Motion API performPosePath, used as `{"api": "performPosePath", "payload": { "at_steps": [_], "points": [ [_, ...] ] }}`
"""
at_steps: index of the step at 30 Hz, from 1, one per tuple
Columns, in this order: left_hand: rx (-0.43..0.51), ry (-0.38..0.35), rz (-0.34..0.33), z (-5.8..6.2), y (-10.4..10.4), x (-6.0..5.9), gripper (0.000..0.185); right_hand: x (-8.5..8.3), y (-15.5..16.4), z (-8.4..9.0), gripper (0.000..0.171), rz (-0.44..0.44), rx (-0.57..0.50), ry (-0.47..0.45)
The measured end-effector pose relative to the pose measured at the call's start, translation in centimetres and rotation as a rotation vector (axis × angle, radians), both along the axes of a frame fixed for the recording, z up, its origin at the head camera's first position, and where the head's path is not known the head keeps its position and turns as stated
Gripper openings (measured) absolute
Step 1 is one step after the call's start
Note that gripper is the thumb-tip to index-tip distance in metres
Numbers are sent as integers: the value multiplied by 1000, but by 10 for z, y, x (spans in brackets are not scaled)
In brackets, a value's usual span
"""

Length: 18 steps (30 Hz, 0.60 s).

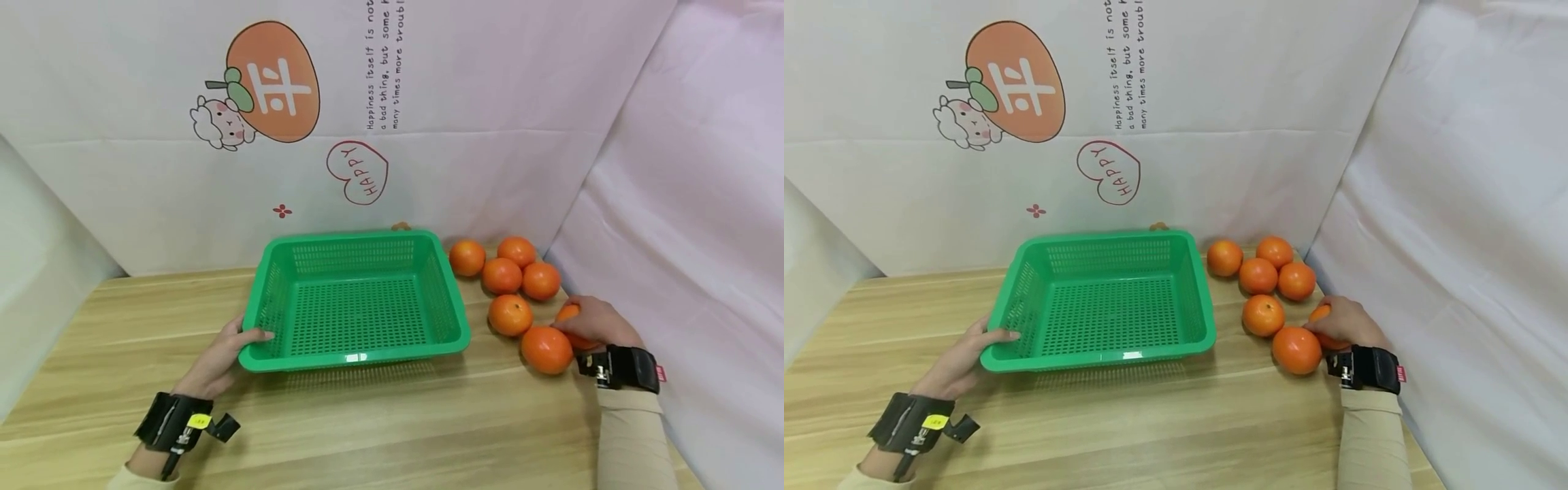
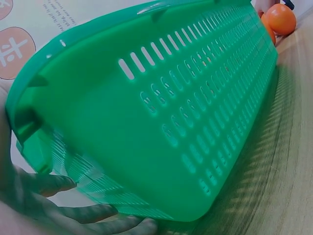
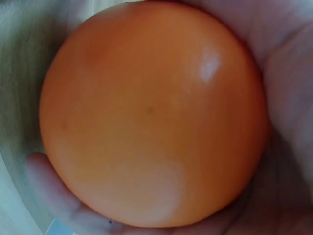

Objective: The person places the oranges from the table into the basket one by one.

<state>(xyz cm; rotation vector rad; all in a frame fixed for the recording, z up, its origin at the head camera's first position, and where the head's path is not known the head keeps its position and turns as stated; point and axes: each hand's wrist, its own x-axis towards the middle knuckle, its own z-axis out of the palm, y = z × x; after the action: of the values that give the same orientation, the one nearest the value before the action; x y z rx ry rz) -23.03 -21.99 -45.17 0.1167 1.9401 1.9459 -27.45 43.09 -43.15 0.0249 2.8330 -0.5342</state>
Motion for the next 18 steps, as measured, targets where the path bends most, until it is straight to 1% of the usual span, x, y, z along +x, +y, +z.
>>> {"api": "performPosePath", "payload": {
  "at_steps": [5, 11, 16, 18],
  "points": [
    [-9, 8, 15, 1, -1, -2, 83, -1, 0, 2, 39, 13, -9, 21],
    [-7, 8, -13, -4, -1, -2, 83, 5, 9, -1, 39, 36, 7, 43],
    [-11, 10, -5, -6, -1, -2, 83, 10, 14, 3, 39, 30, 15, 92],
    [-10, 11, -3, -5, -2, -2, 83, 12, 15, 8, 42, 24, 18, 92]
  ]
}}
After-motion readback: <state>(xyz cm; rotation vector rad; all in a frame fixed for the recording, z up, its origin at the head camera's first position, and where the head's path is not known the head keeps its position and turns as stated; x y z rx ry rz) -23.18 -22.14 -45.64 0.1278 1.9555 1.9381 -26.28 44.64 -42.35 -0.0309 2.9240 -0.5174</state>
